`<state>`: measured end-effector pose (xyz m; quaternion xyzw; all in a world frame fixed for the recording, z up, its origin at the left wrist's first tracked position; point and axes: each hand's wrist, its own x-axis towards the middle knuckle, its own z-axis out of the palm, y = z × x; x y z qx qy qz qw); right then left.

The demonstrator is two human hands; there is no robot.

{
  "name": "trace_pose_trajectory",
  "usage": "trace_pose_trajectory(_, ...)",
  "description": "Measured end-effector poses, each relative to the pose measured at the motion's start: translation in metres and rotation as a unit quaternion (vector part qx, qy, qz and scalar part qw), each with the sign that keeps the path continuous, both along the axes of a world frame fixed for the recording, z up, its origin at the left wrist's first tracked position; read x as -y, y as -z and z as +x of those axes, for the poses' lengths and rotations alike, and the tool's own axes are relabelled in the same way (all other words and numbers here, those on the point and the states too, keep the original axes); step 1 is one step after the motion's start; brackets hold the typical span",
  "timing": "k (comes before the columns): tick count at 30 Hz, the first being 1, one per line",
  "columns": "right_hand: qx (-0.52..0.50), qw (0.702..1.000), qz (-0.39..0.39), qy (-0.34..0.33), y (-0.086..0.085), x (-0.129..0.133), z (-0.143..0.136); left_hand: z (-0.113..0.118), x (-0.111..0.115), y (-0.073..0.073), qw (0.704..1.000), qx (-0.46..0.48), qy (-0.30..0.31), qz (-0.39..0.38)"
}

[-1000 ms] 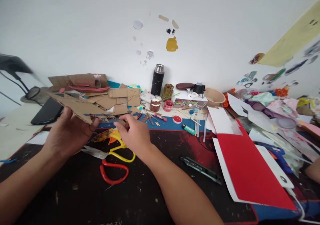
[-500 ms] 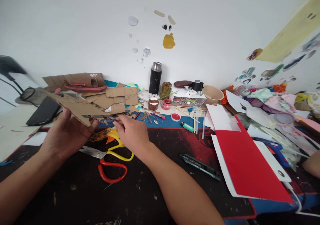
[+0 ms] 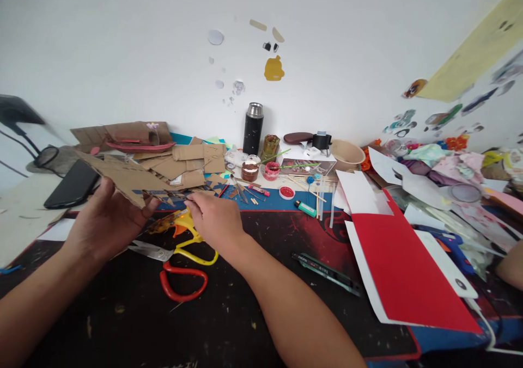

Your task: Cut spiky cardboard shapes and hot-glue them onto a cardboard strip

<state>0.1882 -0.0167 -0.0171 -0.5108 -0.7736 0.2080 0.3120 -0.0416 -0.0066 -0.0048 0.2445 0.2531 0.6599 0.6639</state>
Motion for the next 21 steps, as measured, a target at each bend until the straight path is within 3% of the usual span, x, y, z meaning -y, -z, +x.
trace_pose_trajectory(12,-0.067,0.998,-0.002,0.018,0.0048,-0.0013,0.0024,-0.0043,-0.0033,-0.003,1.0,0.003,-0.025,-0.014)
trace_pose_trajectory(17,-0.184,0.98,-0.074,0.037,0.0037,-0.0052,0.003,-0.0038,-0.0023,-0.002,0.999,0.012,-0.033,0.001)
trace_pose_trajectory(21,-0.275,0.947,-0.168,-0.002,0.0032,-0.0079,0.0006,-0.0037,0.0002,0.0013,0.999,0.021,-0.026,0.003)
